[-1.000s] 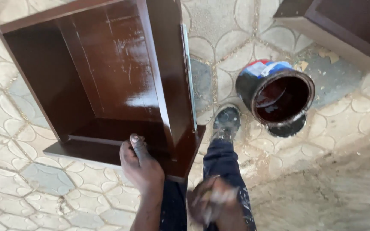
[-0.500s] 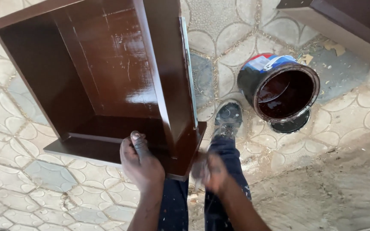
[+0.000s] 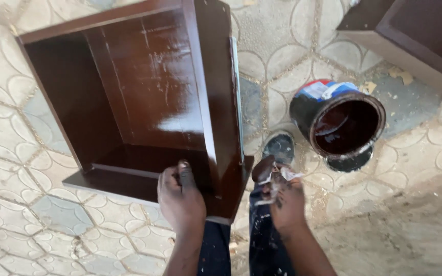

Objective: Applying wood stain to the interior surfaces of a wooden drawer using a cloth dipped in a can of stain.

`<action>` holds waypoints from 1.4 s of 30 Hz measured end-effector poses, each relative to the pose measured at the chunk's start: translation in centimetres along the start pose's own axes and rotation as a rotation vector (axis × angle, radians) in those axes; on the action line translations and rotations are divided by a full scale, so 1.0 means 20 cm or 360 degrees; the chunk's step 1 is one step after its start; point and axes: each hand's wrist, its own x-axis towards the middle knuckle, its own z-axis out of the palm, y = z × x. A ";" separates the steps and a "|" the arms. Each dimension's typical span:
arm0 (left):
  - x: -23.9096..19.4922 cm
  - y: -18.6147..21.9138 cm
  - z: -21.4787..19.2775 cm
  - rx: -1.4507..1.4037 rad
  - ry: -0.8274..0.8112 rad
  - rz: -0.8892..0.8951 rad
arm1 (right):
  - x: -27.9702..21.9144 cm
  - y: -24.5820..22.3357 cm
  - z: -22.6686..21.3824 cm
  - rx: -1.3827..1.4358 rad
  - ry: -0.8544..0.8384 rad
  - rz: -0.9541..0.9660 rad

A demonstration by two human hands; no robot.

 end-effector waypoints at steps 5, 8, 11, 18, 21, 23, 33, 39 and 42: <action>-0.01 0.00 0.06 -0.0991 -0.0087 -0.0157 | -0.44 -0.19 0.33 -0.1592 -0.0415 -0.0322; -0.02 -0.05 0.05 -0.0729 0.0001 -0.0112 | -0.20 -0.09 0.36 -0.1411 -0.0436 -0.0756; -0.04 -0.06 0.04 -0.0607 -0.0048 -0.0016 | -0.18 -0.35 0.79 -0.1905 -0.0283 -0.1090; -0.04 -0.03 0.03 -0.0528 -0.0082 0.0080 | 0.25 -0.50 0.99 -0.2038 -0.0425 -0.1453; -0.02 -0.03 0.06 -0.0695 -0.0062 0.0091 | 0.42 -0.11 0.40 -0.2473 -0.0268 -0.0851; -0.04 -0.05 0.06 -0.0725 -0.0084 0.0070 | -0.12 -0.14 0.36 -0.1344 -0.0399 -0.0120; -0.04 -0.01 0.05 -0.0958 -0.0059 0.0237 | -0.09 -0.41 0.93 -0.1705 -0.0543 -0.1262; -0.05 -0.04 0.05 -0.0817 -0.0087 0.0104 | -0.33 -0.22 0.54 -0.1905 -0.0582 -0.0791; -0.02 -0.01 0.07 -0.0814 -0.0094 0.0187 | -0.27 -0.56 1.13 -0.2226 -0.0259 -0.1161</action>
